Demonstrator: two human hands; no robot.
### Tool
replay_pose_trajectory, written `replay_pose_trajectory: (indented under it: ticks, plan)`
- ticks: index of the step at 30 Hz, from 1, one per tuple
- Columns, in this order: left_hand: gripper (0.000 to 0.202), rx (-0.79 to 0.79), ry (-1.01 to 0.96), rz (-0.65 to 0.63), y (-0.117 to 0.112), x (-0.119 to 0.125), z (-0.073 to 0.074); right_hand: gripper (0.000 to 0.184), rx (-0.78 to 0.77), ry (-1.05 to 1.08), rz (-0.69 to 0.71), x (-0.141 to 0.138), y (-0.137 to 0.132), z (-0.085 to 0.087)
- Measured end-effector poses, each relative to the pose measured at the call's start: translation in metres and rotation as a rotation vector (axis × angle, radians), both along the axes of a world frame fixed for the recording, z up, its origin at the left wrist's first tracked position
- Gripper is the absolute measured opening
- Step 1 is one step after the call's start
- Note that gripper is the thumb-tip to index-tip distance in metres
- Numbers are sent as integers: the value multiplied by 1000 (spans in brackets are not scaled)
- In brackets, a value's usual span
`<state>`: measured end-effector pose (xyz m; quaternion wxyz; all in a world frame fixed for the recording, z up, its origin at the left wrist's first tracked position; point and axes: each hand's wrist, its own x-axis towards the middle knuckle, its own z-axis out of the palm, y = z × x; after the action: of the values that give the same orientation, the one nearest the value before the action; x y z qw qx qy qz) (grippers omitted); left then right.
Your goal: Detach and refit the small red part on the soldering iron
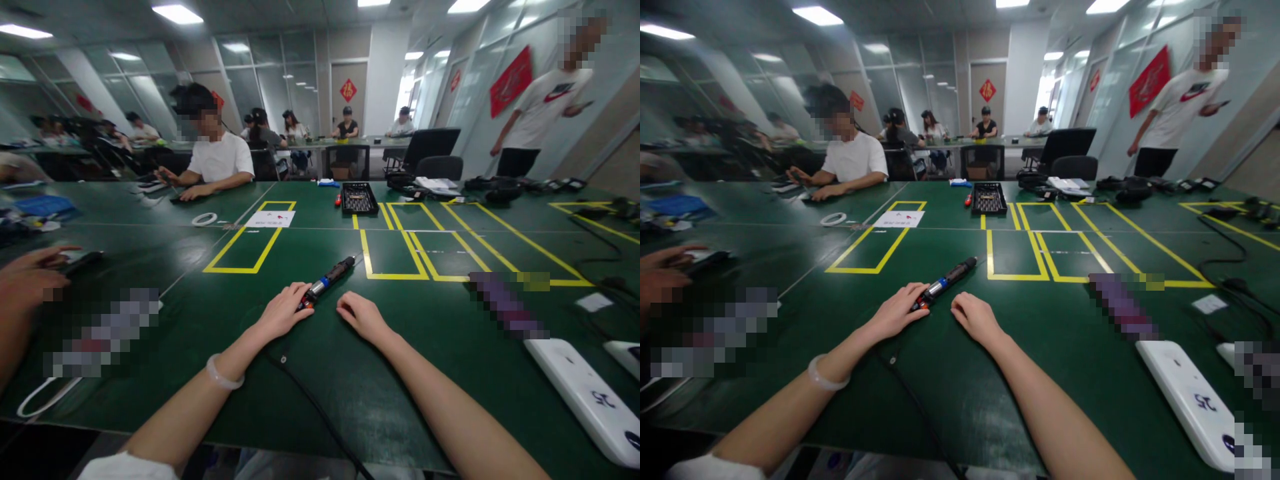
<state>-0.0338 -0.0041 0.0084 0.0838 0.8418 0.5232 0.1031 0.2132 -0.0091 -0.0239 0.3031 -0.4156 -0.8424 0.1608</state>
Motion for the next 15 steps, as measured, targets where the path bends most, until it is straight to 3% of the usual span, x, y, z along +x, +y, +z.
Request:
replay_pose_trajectory:
  ticks: [8, 15]
  plan:
    - [63, -41, 11, 225, 10, -83, 1, 15, -143, 19, -19, -4, 0, -1]
    - [70, -47, 40, 386, 21, -166, -9, 15, -183, 59, -27, -3, 0, 0]
